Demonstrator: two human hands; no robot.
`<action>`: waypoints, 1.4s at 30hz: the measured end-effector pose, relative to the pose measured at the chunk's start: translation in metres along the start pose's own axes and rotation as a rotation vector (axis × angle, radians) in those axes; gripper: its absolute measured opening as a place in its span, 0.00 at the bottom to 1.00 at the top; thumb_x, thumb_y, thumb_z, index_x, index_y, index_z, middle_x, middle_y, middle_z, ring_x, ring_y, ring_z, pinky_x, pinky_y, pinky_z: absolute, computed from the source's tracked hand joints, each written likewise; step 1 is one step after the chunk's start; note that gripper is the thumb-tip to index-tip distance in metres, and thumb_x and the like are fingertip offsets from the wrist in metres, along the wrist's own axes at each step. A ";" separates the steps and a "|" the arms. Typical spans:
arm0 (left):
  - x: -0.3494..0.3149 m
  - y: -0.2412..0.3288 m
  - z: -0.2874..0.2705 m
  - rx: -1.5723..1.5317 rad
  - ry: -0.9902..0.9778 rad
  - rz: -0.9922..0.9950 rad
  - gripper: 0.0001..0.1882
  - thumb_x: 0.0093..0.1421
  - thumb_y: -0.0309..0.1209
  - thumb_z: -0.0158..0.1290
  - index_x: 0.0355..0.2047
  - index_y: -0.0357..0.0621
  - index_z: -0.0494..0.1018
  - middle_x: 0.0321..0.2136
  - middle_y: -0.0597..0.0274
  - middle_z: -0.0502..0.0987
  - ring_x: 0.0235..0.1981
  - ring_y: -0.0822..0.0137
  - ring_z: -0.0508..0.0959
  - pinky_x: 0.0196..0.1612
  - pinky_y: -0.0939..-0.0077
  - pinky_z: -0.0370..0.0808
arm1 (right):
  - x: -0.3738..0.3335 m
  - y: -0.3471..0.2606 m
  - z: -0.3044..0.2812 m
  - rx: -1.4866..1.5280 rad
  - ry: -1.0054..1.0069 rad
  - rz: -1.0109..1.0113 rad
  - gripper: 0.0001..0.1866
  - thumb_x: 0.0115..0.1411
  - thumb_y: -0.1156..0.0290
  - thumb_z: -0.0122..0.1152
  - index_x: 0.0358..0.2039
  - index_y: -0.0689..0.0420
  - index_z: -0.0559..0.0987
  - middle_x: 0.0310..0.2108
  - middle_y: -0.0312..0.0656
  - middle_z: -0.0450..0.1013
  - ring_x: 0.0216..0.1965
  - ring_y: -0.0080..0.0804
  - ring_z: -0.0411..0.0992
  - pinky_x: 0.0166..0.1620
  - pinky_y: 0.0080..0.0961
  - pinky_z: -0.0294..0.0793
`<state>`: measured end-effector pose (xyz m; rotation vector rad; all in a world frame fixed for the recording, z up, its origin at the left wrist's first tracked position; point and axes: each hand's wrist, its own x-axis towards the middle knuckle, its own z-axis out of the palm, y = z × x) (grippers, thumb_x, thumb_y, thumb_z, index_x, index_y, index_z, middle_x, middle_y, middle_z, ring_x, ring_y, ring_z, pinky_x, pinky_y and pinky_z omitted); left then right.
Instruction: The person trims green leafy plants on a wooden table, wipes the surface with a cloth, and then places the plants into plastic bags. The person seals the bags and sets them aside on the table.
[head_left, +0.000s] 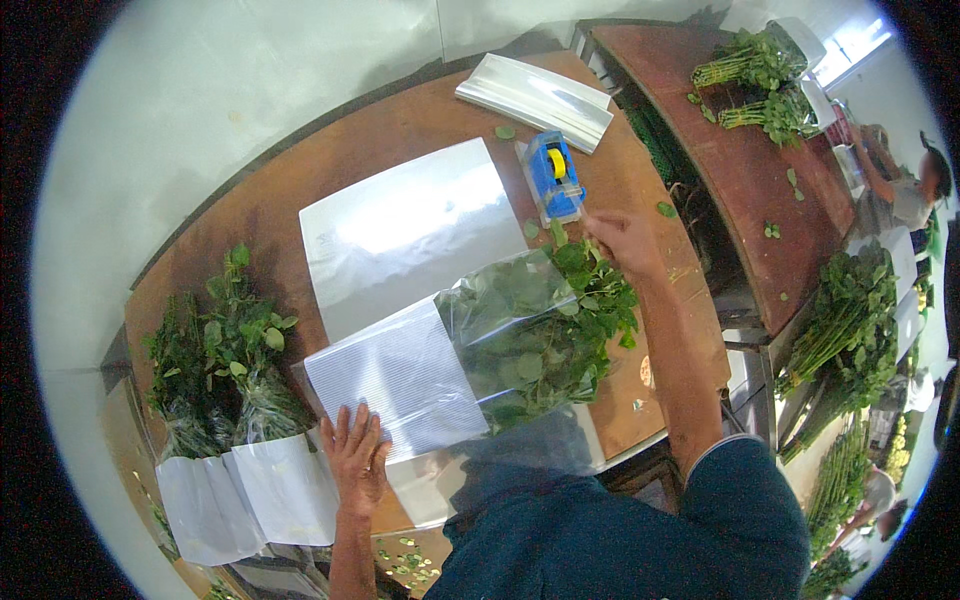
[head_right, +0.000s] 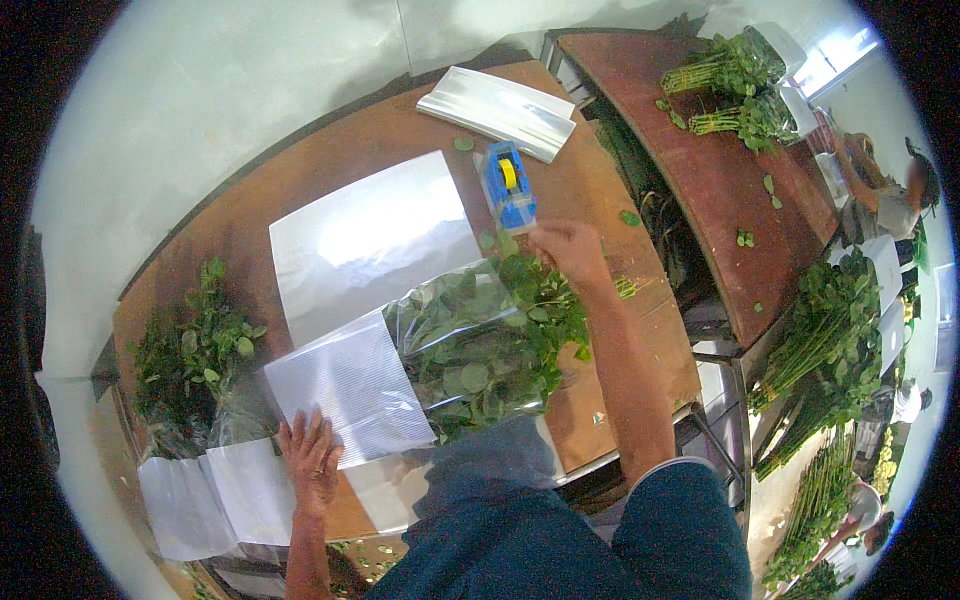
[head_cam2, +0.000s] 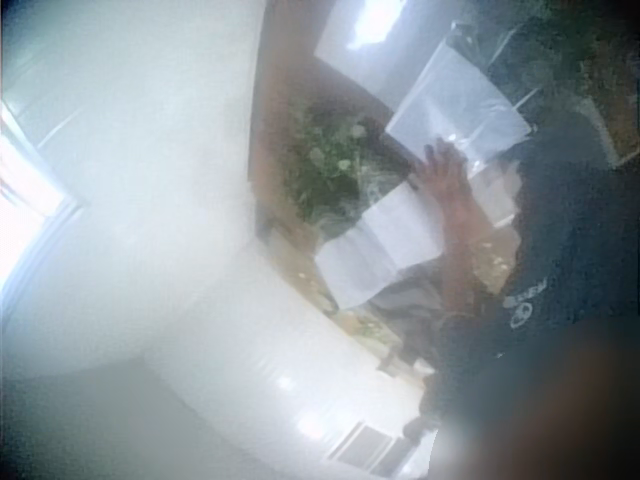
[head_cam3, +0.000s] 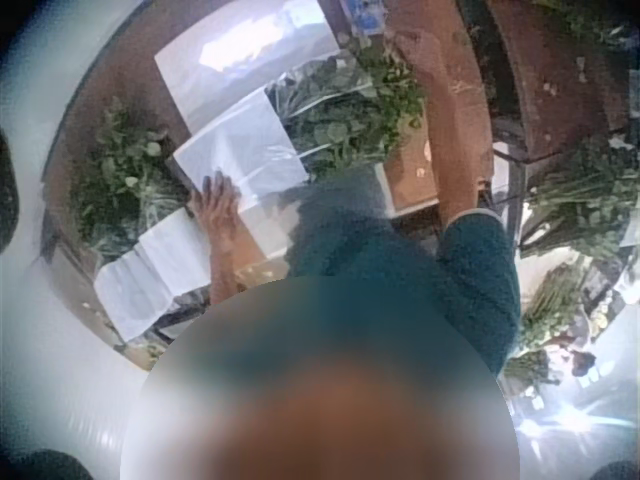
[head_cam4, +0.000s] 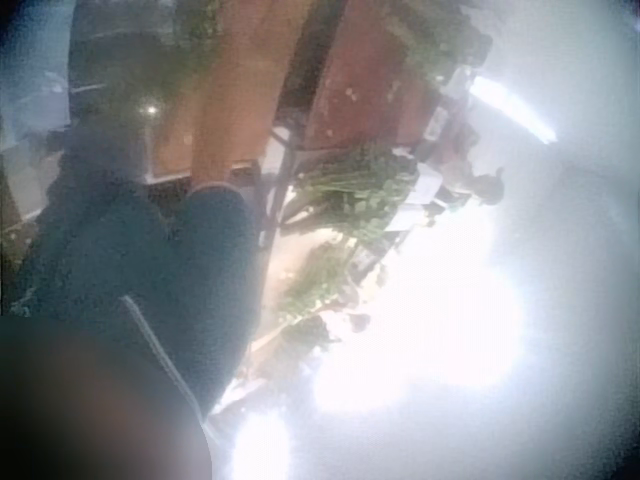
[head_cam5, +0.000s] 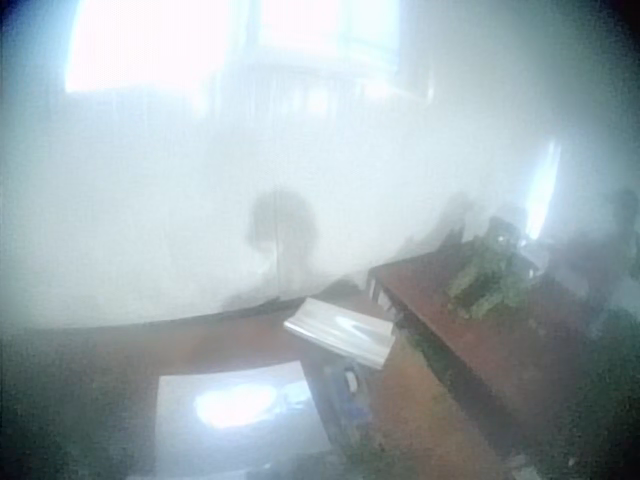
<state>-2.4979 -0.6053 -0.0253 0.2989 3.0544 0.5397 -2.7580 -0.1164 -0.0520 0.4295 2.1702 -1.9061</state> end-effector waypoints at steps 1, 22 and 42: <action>0.000 0.000 0.000 -0.050 -0.017 -0.037 0.21 0.65 0.41 0.58 0.54 0.43 0.79 0.64 0.59 0.73 0.70 0.47 0.63 0.73 0.37 0.46 | -0.003 0.010 0.001 -0.024 0.046 -0.001 0.15 0.63 0.64 0.68 0.31 0.65 0.85 0.24 0.39 0.78 0.24 0.27 0.73 0.29 0.26 0.73; -0.016 -0.008 -0.009 0.077 0.135 0.097 0.22 0.60 0.37 0.62 0.55 0.50 0.78 0.64 0.61 0.72 0.68 0.56 0.67 0.71 0.41 0.53 | -0.238 -0.028 0.317 0.272 -0.364 0.099 0.16 0.64 0.64 0.67 0.39 0.67 0.84 0.28 0.37 0.79 0.27 0.21 0.74 0.31 0.19 0.74; -0.012 -0.032 -0.024 0.057 -0.048 0.142 0.48 0.50 0.53 0.65 0.68 0.46 0.65 0.73 0.62 0.60 0.75 0.53 0.52 0.74 0.39 0.44 | -0.264 0.006 0.344 0.206 -0.219 0.243 0.17 0.57 0.74 0.70 0.41 0.72 0.76 0.31 0.46 0.79 0.29 0.26 0.78 0.30 0.18 0.76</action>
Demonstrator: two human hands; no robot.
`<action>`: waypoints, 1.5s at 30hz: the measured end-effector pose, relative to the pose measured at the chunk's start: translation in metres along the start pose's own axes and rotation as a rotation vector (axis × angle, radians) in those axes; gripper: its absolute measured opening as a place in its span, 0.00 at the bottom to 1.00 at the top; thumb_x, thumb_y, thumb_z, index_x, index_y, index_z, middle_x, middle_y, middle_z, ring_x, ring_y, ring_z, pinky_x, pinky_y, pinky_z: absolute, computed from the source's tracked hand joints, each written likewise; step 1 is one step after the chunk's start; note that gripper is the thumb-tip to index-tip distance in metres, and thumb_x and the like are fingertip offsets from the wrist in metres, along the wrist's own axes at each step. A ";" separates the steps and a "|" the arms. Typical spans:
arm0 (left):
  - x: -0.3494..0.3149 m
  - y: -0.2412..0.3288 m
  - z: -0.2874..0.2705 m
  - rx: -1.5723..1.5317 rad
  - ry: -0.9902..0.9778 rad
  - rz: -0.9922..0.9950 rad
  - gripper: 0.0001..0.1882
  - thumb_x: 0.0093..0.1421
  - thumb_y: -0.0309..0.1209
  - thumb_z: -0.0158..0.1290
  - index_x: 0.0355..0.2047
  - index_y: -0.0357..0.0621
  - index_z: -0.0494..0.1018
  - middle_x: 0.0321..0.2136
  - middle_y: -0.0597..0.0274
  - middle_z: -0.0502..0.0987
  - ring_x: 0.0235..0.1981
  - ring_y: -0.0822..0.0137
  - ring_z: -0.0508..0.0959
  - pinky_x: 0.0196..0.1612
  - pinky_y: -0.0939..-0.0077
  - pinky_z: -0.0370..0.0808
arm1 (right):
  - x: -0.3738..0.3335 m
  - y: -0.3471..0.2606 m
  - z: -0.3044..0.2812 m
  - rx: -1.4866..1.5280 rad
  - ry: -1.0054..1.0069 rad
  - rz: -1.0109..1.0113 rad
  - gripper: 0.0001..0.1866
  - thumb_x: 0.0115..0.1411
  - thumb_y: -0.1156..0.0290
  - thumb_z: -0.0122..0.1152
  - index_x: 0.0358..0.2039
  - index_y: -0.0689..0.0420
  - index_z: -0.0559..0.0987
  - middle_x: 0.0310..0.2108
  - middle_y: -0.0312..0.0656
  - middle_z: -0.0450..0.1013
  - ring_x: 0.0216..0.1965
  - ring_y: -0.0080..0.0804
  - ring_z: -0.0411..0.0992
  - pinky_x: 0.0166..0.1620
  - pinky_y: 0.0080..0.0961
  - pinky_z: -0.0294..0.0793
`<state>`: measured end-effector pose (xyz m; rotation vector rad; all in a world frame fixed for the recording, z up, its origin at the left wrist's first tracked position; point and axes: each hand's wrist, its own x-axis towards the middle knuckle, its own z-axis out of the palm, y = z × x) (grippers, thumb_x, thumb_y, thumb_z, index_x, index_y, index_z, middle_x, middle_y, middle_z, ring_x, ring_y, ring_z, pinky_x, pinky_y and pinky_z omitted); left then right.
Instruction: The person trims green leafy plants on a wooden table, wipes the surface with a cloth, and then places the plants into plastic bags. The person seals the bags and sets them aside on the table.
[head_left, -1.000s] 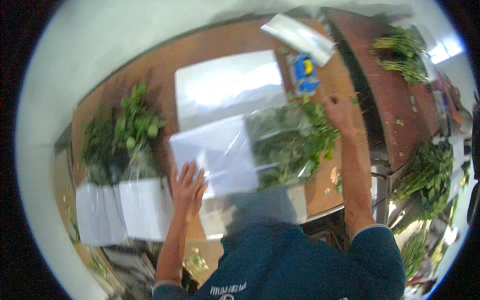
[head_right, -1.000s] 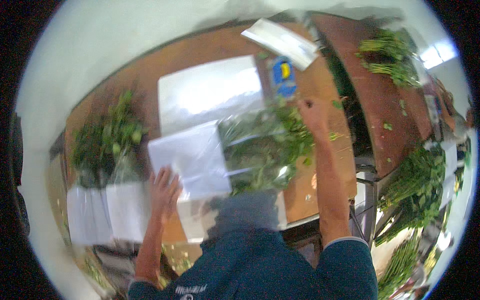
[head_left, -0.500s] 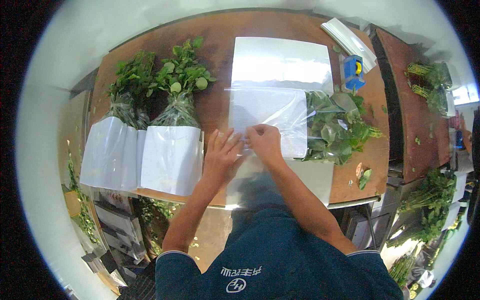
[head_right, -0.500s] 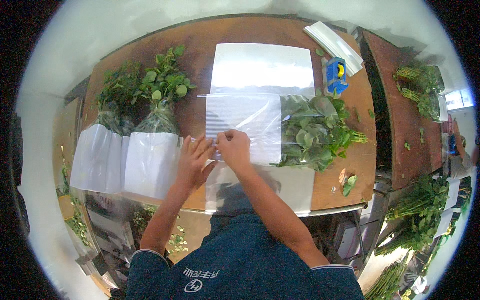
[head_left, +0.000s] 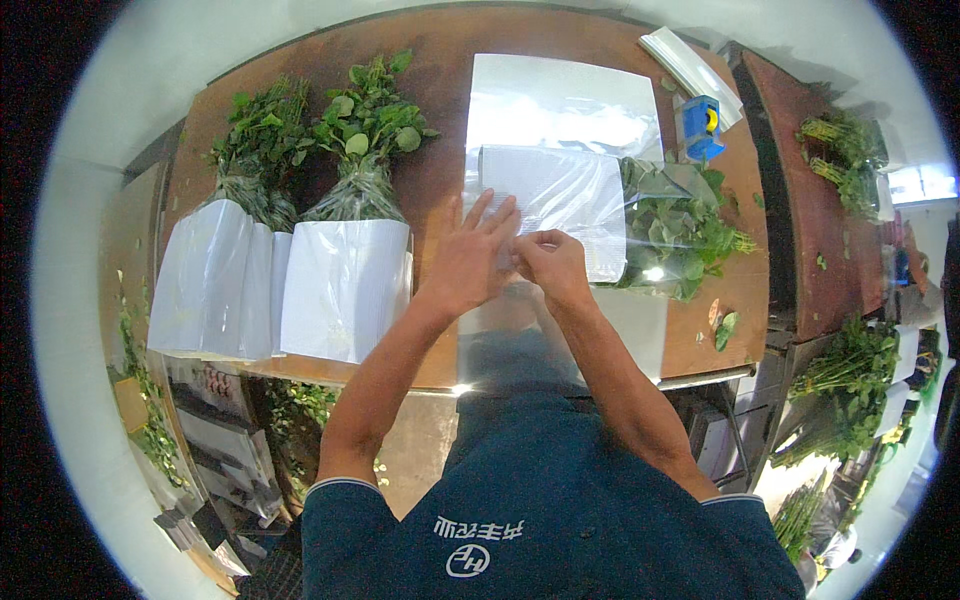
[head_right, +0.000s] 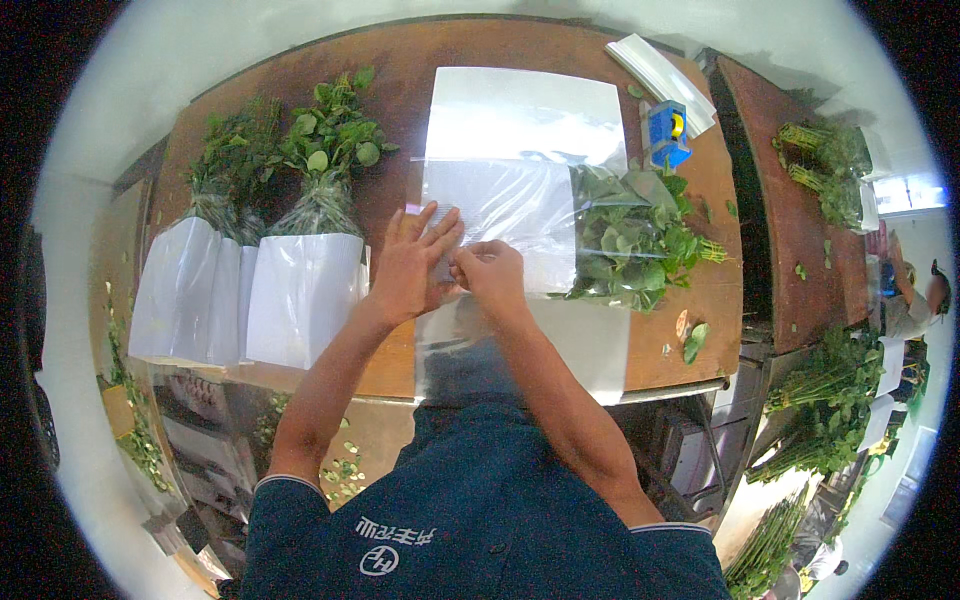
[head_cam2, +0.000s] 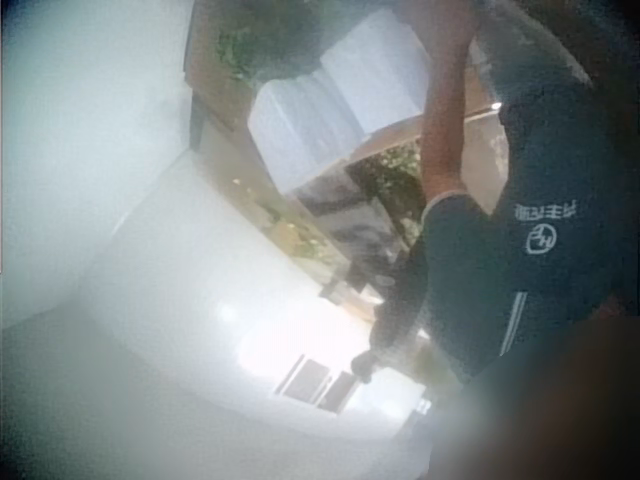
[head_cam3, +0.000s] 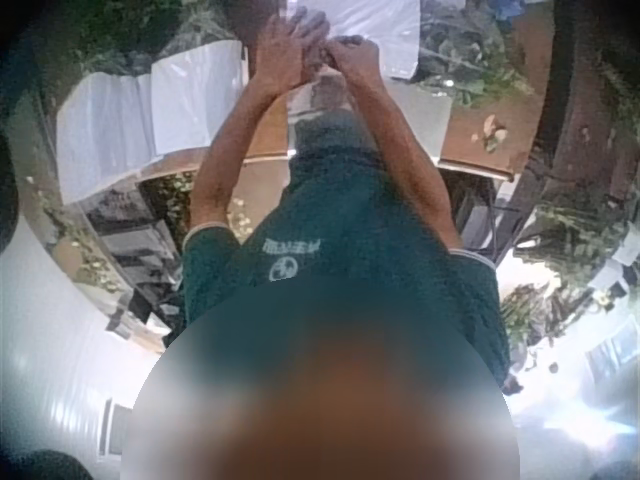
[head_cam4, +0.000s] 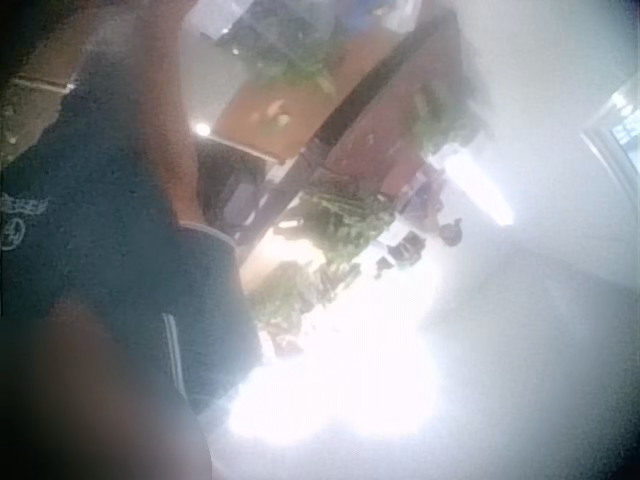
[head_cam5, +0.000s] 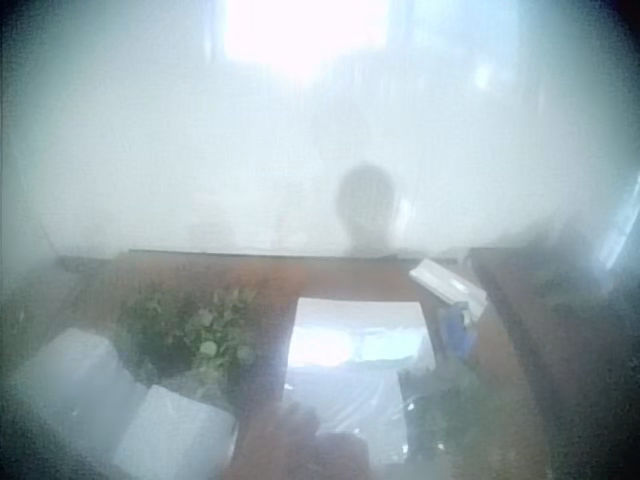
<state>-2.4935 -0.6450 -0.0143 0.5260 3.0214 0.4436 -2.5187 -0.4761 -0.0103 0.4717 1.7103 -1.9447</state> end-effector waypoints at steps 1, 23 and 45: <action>0.000 0.001 0.000 0.005 0.016 0.008 0.47 0.50 0.52 0.65 0.68 0.46 0.66 0.73 0.62 0.60 0.75 0.53 0.52 0.74 0.39 0.45 | -0.001 -0.001 0.000 -0.004 0.009 0.005 0.17 0.57 0.74 0.70 0.41 0.71 0.76 0.31 0.46 0.79 0.29 0.26 0.78 0.30 0.18 0.76; 0.000 -0.019 -0.008 -0.159 -0.149 0.073 0.53 0.49 0.46 0.69 0.72 0.46 0.58 0.76 0.62 0.52 0.77 0.55 0.47 0.75 0.41 0.45 | -0.043 0.032 -0.028 -0.703 -0.215 -0.112 0.16 0.65 0.67 0.67 0.44 0.67 0.79 0.27 0.45 0.80 0.25 0.26 0.77 0.30 0.26 0.77; 0.046 0.186 0.088 -0.238 0.177 0.230 0.36 0.58 0.36 0.61 0.65 0.41 0.67 0.68 0.49 0.65 0.73 0.51 0.59 0.75 0.44 0.48 | -0.001 -0.057 -0.287 -1.037 0.558 -0.985 0.19 0.63 0.78 0.61 0.55 0.56 0.79 0.53 0.49 0.78 0.51 0.47 0.79 0.49 0.36 0.80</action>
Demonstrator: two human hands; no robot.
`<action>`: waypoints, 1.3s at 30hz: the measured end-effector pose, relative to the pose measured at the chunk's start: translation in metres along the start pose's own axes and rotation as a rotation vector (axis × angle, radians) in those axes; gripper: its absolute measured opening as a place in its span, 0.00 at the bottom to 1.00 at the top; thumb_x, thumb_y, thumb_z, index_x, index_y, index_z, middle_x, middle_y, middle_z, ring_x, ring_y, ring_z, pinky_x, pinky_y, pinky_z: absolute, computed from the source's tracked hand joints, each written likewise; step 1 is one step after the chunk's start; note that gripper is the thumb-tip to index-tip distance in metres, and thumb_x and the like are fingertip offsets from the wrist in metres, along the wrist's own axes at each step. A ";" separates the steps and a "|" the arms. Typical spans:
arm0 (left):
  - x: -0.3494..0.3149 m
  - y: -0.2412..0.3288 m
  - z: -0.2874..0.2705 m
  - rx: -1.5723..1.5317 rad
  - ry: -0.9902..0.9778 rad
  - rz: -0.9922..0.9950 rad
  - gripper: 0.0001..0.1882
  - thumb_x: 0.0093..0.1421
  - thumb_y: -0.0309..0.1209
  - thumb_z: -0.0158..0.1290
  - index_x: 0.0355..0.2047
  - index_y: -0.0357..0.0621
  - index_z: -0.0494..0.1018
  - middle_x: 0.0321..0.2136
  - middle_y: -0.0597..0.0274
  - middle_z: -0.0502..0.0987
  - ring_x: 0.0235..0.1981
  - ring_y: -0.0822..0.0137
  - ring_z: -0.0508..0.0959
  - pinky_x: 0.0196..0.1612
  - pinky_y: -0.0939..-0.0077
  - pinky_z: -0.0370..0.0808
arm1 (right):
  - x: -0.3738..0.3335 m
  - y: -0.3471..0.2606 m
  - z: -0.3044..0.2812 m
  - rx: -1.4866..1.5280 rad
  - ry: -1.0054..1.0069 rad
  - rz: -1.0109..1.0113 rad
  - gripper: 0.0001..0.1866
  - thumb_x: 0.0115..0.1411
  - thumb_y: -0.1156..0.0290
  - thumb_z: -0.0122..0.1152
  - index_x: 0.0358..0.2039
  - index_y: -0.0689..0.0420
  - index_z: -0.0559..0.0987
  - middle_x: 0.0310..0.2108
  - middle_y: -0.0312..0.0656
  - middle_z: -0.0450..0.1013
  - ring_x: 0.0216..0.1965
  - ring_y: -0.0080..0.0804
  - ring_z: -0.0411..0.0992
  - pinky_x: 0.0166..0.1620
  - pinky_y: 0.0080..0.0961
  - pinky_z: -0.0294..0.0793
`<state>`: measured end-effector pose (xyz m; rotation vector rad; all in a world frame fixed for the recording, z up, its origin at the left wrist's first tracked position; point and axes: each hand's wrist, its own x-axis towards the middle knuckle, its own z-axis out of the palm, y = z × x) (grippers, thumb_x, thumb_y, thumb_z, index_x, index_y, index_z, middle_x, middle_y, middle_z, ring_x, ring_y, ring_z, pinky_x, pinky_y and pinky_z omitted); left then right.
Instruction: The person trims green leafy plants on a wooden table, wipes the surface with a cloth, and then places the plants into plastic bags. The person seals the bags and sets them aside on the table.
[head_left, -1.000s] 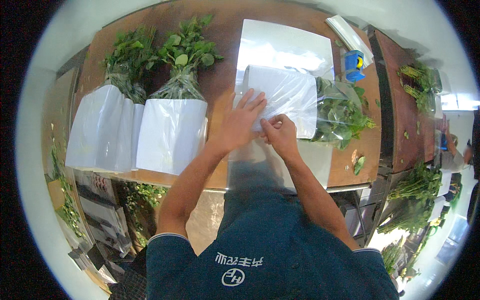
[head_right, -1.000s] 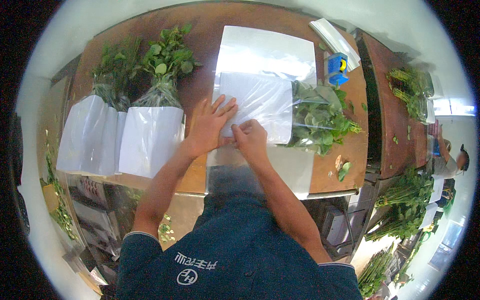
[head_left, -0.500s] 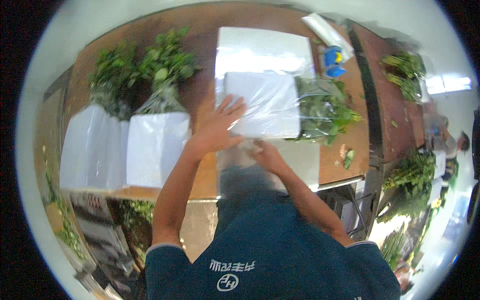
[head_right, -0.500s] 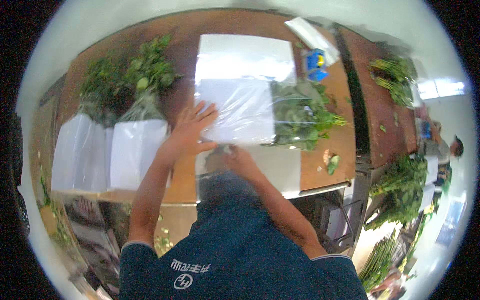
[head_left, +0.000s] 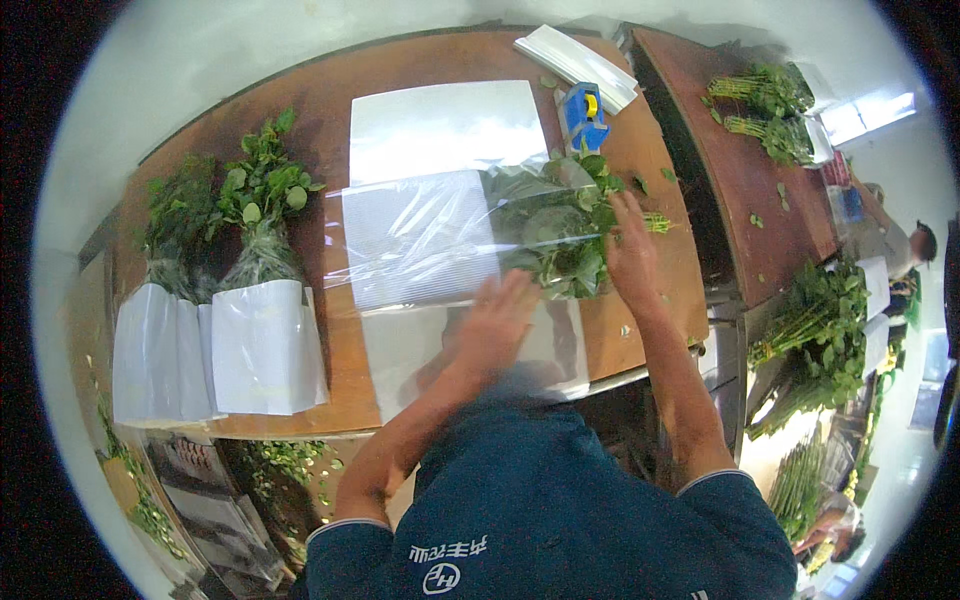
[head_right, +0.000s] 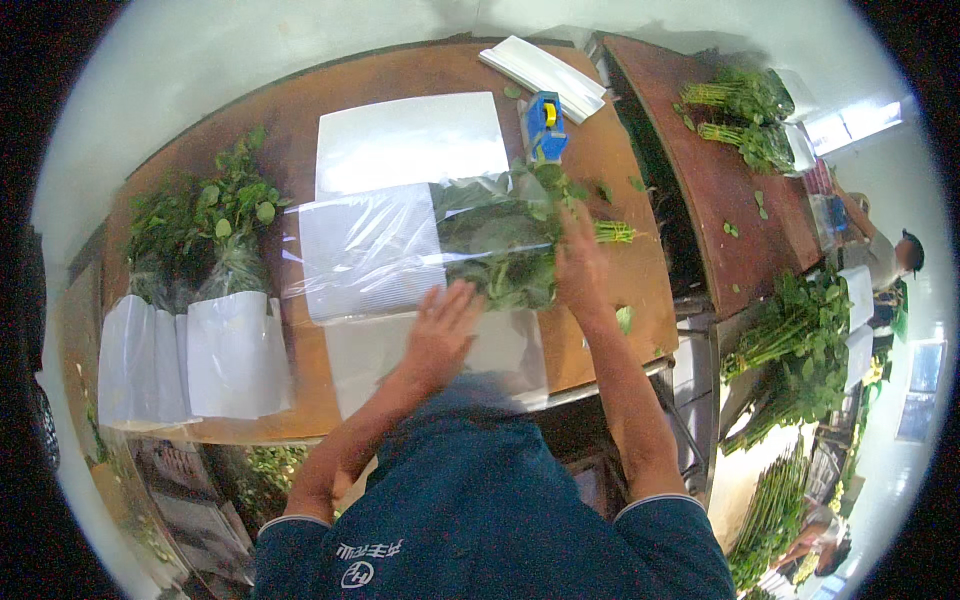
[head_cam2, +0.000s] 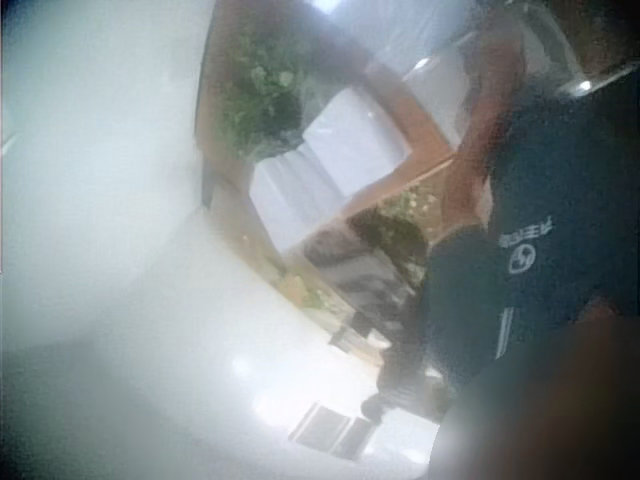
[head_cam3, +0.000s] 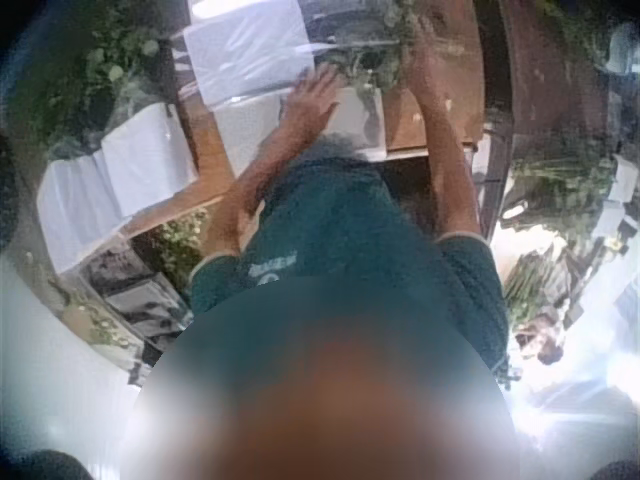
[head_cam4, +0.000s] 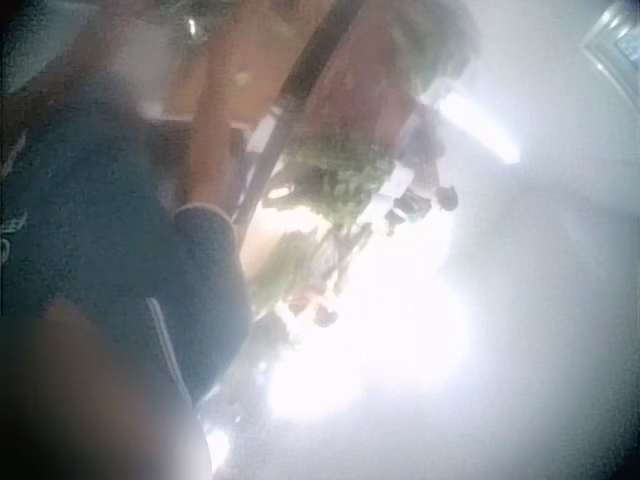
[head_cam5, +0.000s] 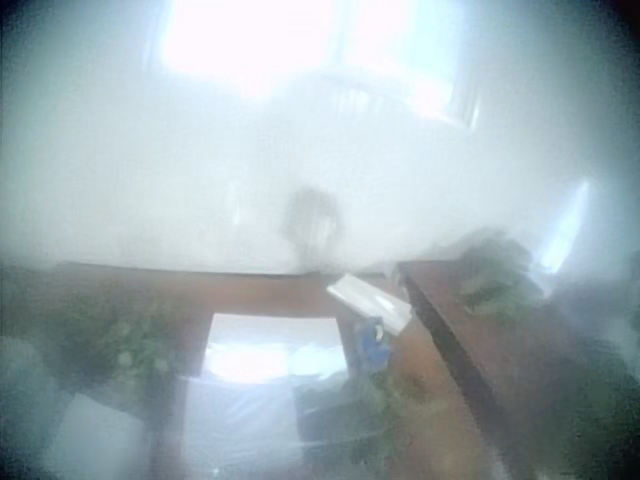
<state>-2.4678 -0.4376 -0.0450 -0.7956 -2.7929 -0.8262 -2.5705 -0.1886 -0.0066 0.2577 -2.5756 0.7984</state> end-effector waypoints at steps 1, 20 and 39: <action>0.017 0.013 0.021 0.023 0.016 0.031 0.35 0.57 0.35 0.60 0.66 0.41 0.66 0.68 0.49 0.65 0.72 0.52 0.59 0.75 0.44 0.49 | 0.007 0.003 0.005 -0.002 -0.067 -0.046 0.18 0.62 0.79 0.61 0.54 0.56 0.80 0.54 0.48 0.78 0.50 0.47 0.80 0.49 0.35 0.80; 0.111 0.009 0.032 -0.078 0.100 -0.320 0.08 0.57 0.30 0.59 0.37 0.42 0.80 0.40 0.53 0.83 0.44 0.50 0.81 0.53 0.50 0.69 | -0.004 0.048 0.024 0.717 -0.746 0.292 0.16 0.66 0.63 0.63 0.44 0.65 0.83 0.37 0.51 0.82 0.34 0.32 0.77 0.42 0.32 0.77; 0.113 -0.018 0.059 0.077 -0.211 -0.167 0.10 0.61 0.32 0.55 0.41 0.41 0.79 0.44 0.56 0.81 0.59 0.53 0.74 0.63 0.47 0.63 | 0.110 0.078 0.123 0.353 -0.421 -0.064 0.24 0.59 0.58 0.71 0.45 0.66 0.83 0.40 0.52 0.82 0.39 0.40 0.81 0.47 0.37 0.79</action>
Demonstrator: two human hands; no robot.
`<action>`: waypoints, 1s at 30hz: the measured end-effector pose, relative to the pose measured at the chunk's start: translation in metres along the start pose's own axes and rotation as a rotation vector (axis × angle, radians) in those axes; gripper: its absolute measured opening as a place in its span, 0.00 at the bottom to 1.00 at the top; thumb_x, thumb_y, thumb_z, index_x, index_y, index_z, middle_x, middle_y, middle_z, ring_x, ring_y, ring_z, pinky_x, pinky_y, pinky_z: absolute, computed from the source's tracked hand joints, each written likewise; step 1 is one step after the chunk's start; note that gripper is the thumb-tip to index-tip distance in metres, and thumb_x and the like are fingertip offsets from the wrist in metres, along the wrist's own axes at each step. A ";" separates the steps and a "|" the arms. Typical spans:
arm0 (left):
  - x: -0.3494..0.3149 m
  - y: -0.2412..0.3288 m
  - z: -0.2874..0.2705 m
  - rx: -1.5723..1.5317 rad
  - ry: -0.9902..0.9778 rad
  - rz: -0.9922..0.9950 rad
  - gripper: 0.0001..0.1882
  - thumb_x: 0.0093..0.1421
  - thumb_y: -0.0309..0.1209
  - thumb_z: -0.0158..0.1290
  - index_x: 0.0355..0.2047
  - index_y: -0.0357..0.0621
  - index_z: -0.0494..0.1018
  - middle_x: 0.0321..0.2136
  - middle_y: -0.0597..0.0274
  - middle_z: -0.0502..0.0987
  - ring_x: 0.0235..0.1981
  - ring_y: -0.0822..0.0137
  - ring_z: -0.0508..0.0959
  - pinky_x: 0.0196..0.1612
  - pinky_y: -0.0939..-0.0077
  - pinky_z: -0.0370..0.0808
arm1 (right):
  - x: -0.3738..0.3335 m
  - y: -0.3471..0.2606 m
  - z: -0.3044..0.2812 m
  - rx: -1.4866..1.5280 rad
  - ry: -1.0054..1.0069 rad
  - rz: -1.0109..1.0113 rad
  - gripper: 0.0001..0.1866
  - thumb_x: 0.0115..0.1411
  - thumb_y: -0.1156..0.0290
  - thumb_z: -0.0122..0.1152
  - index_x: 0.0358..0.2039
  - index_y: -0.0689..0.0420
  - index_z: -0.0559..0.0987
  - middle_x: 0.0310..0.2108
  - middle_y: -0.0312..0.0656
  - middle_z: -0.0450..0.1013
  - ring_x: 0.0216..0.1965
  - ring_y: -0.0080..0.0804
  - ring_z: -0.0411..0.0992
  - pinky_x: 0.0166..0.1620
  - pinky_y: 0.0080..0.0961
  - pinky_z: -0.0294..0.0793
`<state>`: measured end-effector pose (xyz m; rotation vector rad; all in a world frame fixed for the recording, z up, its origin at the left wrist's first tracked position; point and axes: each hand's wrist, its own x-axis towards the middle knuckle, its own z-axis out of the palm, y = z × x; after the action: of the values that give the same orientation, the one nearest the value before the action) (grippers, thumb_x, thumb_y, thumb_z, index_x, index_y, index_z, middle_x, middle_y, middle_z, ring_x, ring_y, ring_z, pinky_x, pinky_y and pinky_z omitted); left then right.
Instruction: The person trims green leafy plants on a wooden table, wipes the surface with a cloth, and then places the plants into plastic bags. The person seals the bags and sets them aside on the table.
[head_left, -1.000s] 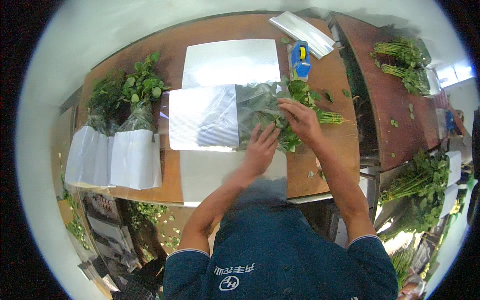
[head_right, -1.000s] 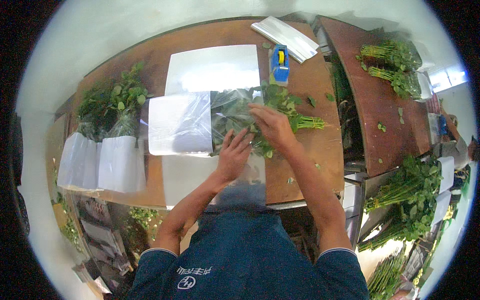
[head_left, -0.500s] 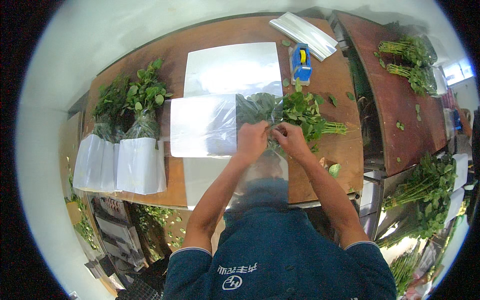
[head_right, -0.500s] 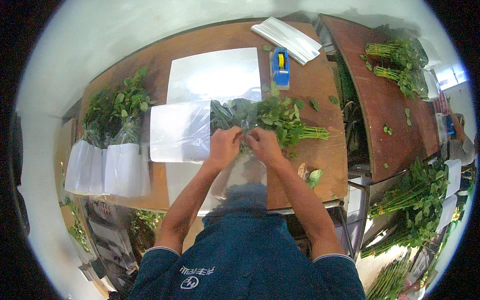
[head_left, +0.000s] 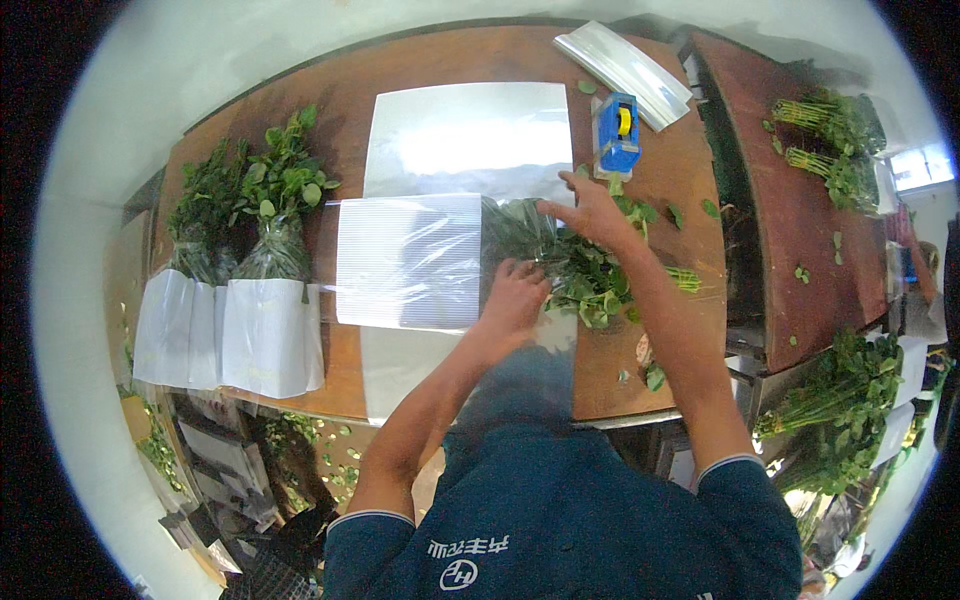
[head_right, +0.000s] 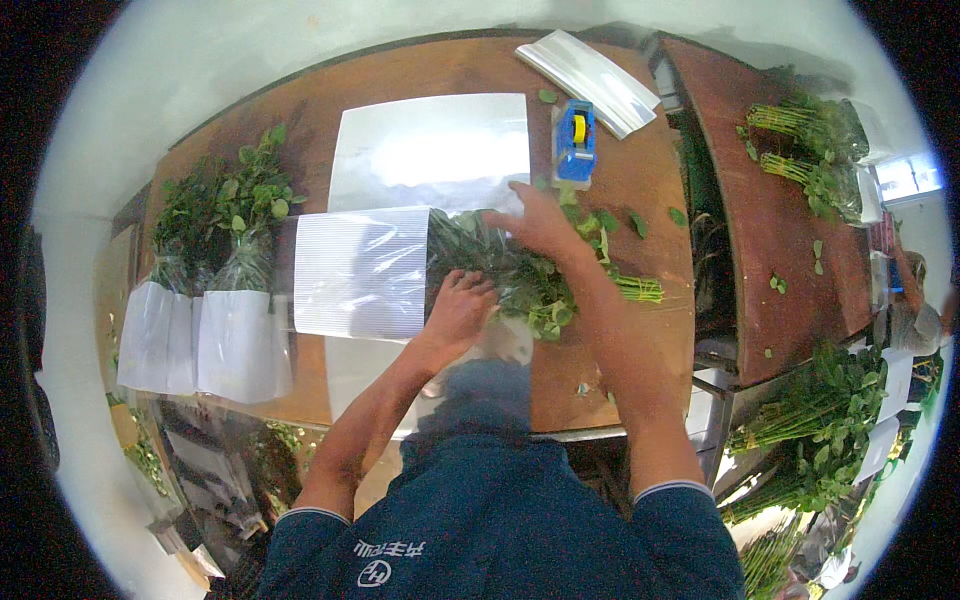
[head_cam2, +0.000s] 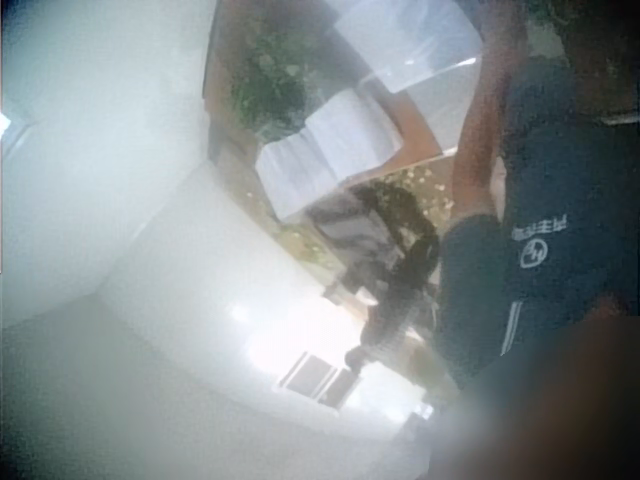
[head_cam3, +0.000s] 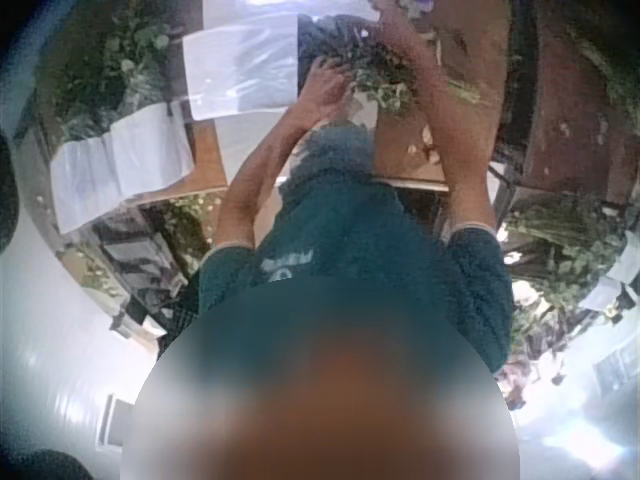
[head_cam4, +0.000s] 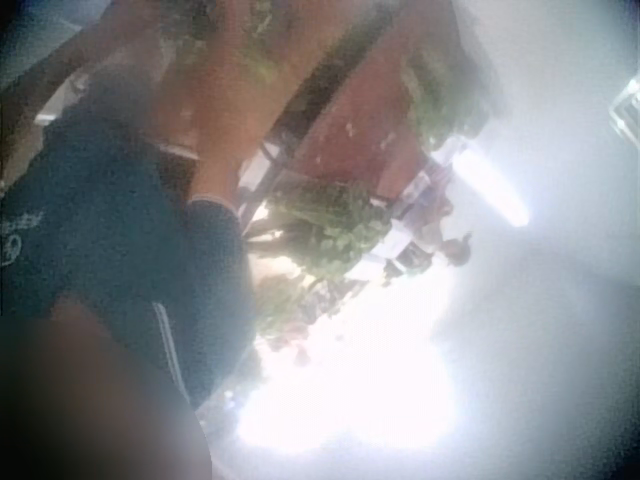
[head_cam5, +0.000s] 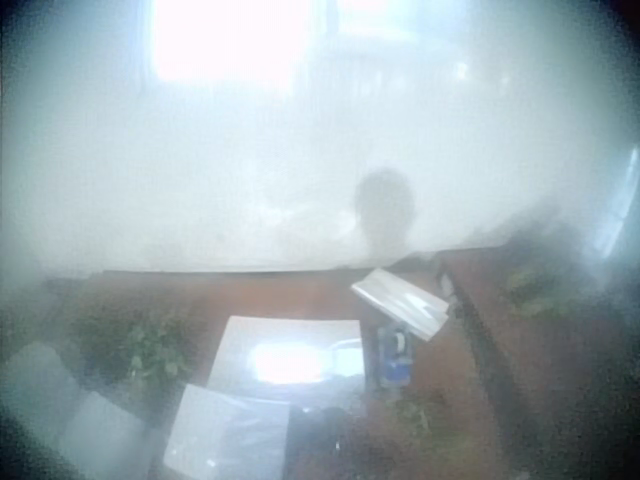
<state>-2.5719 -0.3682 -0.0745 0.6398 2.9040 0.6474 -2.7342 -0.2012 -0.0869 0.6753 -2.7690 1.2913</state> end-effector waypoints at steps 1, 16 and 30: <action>0.000 -0.001 -0.002 -0.040 0.017 0.003 0.09 0.61 0.32 0.55 0.39 0.42 0.79 0.42 0.56 0.82 0.57 0.52 0.75 0.61 0.48 0.65 | 0.010 0.011 0.001 0.016 -0.224 0.077 0.24 0.58 0.57 0.71 0.45 0.66 0.83 0.38 0.52 0.83 0.37 0.41 0.81 0.45 0.39 0.78; 0.013 -0.004 0.011 -0.092 0.099 -0.164 0.03 0.53 0.27 0.57 0.24 0.42 0.76 0.28 0.50 0.79 0.37 0.46 0.79 0.44 0.53 0.75 | -0.090 -0.016 0.015 -0.262 -0.164 -0.379 0.09 0.50 0.74 0.61 0.33 0.58 0.77 0.37 0.49 0.78 0.43 0.51 0.77 0.48 0.43 0.74; 0.028 -0.012 0.008 0.118 0.096 -0.050 0.17 0.53 0.28 0.59 0.44 0.38 0.81 0.51 0.48 0.79 0.60 0.50 0.73 0.69 0.49 0.62 | -0.117 -0.023 0.028 -0.242 -0.337 -0.151 0.19 0.52 0.77 0.61 0.46 0.63 0.80 0.53 0.54 0.77 0.56 0.52 0.74 0.58 0.43 0.74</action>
<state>-2.6000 -0.3636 -0.0872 0.5612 3.0548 0.5184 -2.6150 -0.1906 -0.1112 1.1469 -2.9840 0.8633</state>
